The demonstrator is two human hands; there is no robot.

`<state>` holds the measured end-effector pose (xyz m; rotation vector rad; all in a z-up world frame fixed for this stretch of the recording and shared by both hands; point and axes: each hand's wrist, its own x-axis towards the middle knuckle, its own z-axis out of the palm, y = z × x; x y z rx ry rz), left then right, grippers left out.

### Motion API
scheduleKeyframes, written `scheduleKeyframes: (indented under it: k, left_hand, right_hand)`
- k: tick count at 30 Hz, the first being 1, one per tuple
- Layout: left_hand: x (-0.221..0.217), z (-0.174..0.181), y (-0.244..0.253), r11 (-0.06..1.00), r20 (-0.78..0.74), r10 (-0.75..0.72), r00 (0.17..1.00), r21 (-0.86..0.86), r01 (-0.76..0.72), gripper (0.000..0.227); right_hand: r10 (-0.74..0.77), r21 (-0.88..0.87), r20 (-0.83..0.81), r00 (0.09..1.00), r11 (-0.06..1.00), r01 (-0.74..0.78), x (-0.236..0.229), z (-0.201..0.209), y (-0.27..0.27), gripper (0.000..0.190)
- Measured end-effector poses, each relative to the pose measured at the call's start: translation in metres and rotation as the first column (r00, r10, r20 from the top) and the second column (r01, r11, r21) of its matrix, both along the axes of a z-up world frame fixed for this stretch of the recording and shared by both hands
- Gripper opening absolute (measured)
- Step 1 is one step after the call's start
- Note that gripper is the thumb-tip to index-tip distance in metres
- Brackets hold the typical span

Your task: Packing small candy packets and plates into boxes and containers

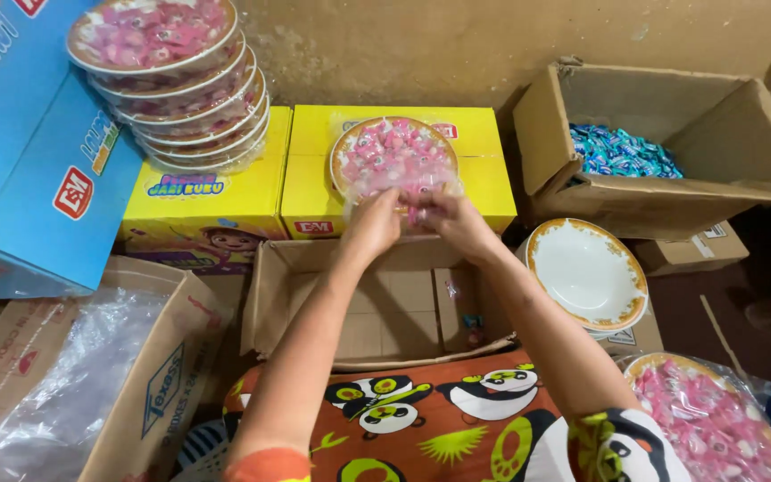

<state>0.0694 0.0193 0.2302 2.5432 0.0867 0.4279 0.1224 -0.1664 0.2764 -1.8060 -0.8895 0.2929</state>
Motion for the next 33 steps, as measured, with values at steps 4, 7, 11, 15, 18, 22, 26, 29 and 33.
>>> scheduleKeyframes:
  k: [4, 7, 11, 15, 18, 22, 26, 29, 33]
  left_hand:
    - [0.03, 0.036, -0.014, 0.977, -0.133, 0.214, 0.968, 0.022, -0.213, 0.057]
    - [-0.016, 0.049, -0.018, 0.967, -0.099, 0.243, 0.965, 0.101, -0.233, 0.054]
    - [-0.084, 0.043, -0.016, 0.957, 0.508, 0.291, 0.811, -0.172, -0.236, 0.019]
    - [-0.087, 0.018, 0.005, 0.848, 0.402, 0.479, 0.78, -0.44, -0.294, 0.063]
    - [-0.068, 0.006, 0.012, 0.797, 0.255, 0.416, 0.873, -0.564, -0.215, 0.06]
    - [-0.065, 0.009, 0.019, 0.844, 0.281, 0.348, 0.895, -0.51, -0.168, 0.053]
    - [-0.054, -0.018, 0.029, 0.769, 0.252, 0.268, 0.93, -0.637, -0.049, 0.048]
    - [-0.064, -0.012, 0.035, 0.626, 0.239, 0.186, 0.953, -0.776, 0.072, 0.049]
    - [-0.103, 0.042, 0.031, 0.418, 0.241, 0.029, 0.97, -0.884, 0.207, 0.051]
  right_hand:
    - [-0.111, -0.011, 0.654, 0.748, 0.988, 0.155, 0.045, -0.011, 0.037, 0.043]
    - [-0.127, -0.058, 0.692, 0.711, 0.971, 0.23, 0.056, -0.039, 0.042, 0.023]
    - [0.003, -0.193, 0.812, 0.583, 0.945, 0.264, 0.032, -0.043, 0.037, 0.026]
    - [-0.011, -0.091, 0.958, 0.287, 0.936, 0.341, 0.071, -0.093, 0.085, 0.02]
    - [0.131, -0.421, 0.745, 0.654, 0.853, 0.308, 0.038, -0.02, 0.081, 0.047]
    - [0.041, -0.301, 0.866, 0.499, 0.838, 0.454, 0.041, -0.052, 0.081, 0.056]
    - [-0.13, 0.107, 0.988, 0.085, 0.967, 0.23, 0.02, -0.061, 0.073, 0.024]
    - [-0.045, -0.02, 0.966, 0.253, 0.969, 0.247, 0.029, -0.057, 0.063, 0.027]
    - [-0.152, -0.135, 0.733, 0.663, 0.923, 0.36, -0.021, -0.009, -0.004, 0.015]
